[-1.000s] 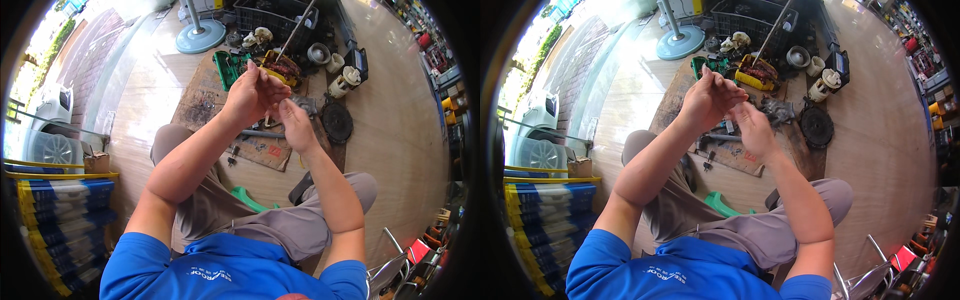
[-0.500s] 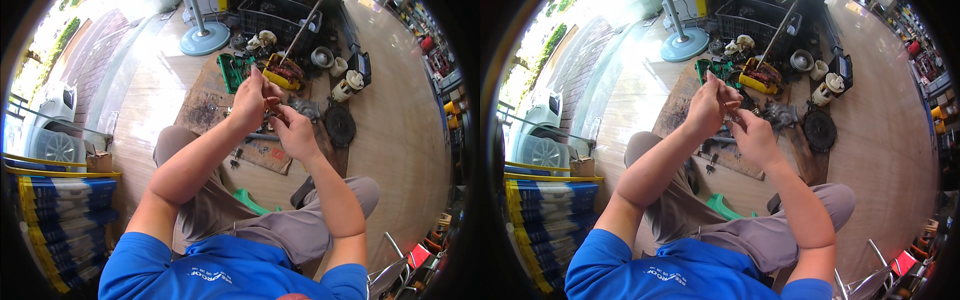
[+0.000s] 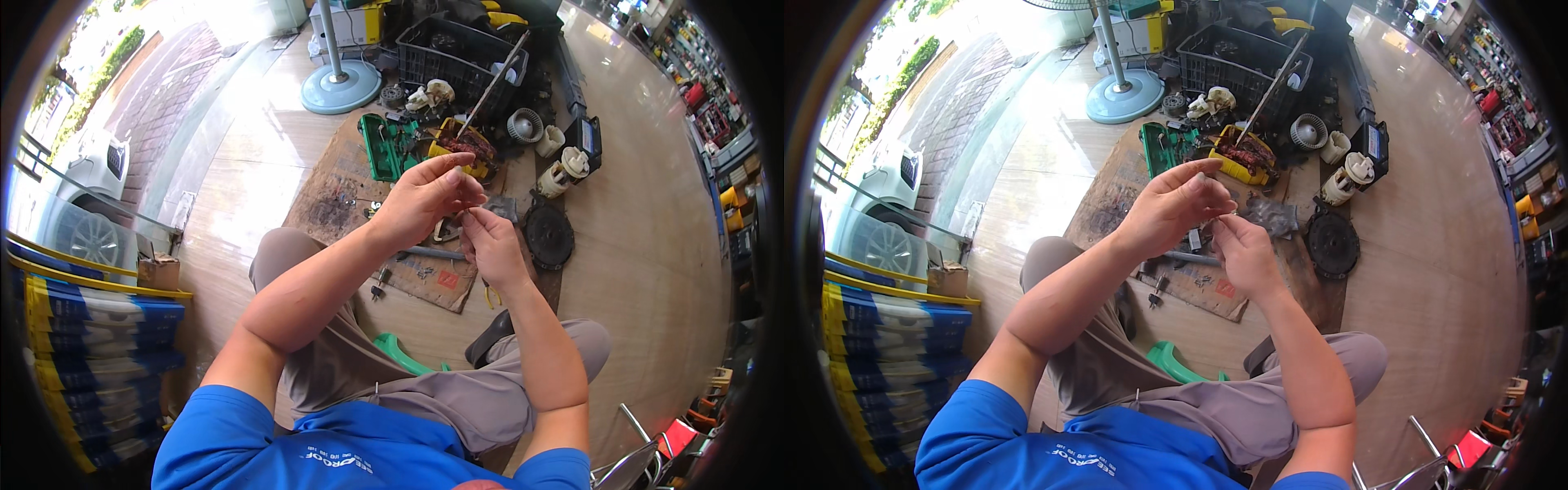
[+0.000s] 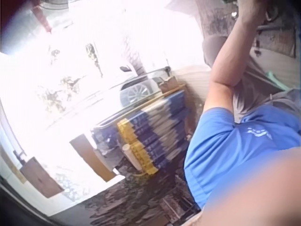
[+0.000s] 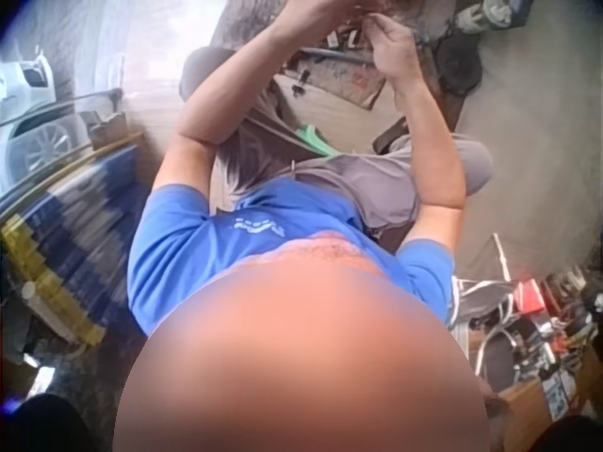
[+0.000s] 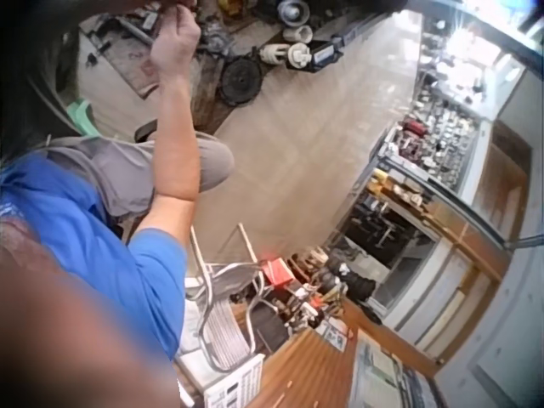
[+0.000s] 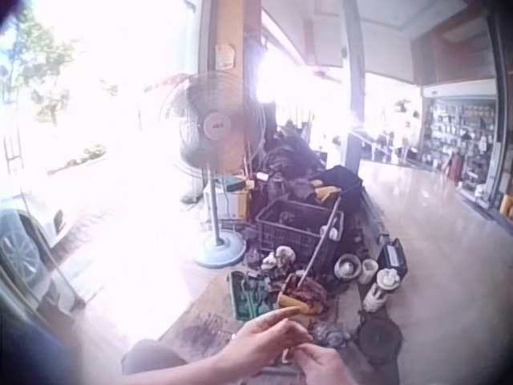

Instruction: The person sits on a low stool and works on small electronic components on a cardboard mat. They use pliers and their hands to strip wires, twist connections, and manipulate small parts from a disassembled device.

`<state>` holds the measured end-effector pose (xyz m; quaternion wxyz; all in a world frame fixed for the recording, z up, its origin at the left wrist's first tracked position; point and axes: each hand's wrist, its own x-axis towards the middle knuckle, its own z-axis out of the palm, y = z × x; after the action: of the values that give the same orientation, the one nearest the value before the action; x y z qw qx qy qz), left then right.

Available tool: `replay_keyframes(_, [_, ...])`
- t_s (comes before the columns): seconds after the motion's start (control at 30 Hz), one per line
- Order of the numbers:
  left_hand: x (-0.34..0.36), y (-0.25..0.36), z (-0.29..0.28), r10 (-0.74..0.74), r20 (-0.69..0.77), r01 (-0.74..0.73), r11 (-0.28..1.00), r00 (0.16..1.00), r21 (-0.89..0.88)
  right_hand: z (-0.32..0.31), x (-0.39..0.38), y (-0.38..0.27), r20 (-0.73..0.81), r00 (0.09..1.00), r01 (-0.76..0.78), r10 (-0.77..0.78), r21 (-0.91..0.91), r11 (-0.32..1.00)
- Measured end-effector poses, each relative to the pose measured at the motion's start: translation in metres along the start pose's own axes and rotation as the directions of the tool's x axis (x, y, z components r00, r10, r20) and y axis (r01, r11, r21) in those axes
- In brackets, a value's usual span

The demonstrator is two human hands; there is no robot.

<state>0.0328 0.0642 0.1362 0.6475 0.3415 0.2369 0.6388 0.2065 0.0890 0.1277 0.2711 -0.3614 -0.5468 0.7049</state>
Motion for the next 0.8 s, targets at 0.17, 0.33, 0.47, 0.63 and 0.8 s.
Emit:
replay_keyframes(0.17, [0.001,-0.002,0.000,0.005,-0.109,0.012,0.987,0.994,0.158,0.003,0.000,0.012,0.067,0.996,0.068,-0.062,-0.089,0.994])
replay_keyframes(0.33, [0.001,-0.004,0.010,0.004,-0.171,0.032,0.978,0.985,0.204,0.013,0.000,0.021,0.010,0.994,0.107,-0.106,-0.130,0.986])
replay_keyframes(0.47, [0.001,-0.001,0.009,-0.041,-0.108,0.062,0.978,0.993,0.201,0.009,-0.003,0.014,0.049,0.988,0.152,-0.144,-0.314,0.937])
replay_keyframes(0.63, [-0.005,0.012,0.006,-0.147,-0.034,0.144,0.858,0.989,0.494,-0.027,-0.007,-0.035,0.144,0.977,0.213,-0.158,-0.711,0.670])
replay_keyframes(0.8, [-0.008,0.018,0.018,-0.290,0.097,0.211,0.852,0.952,0.479,-0.042,-0.010,-0.050,0.052,0.906,0.412,-0.421,-0.339,0.846])
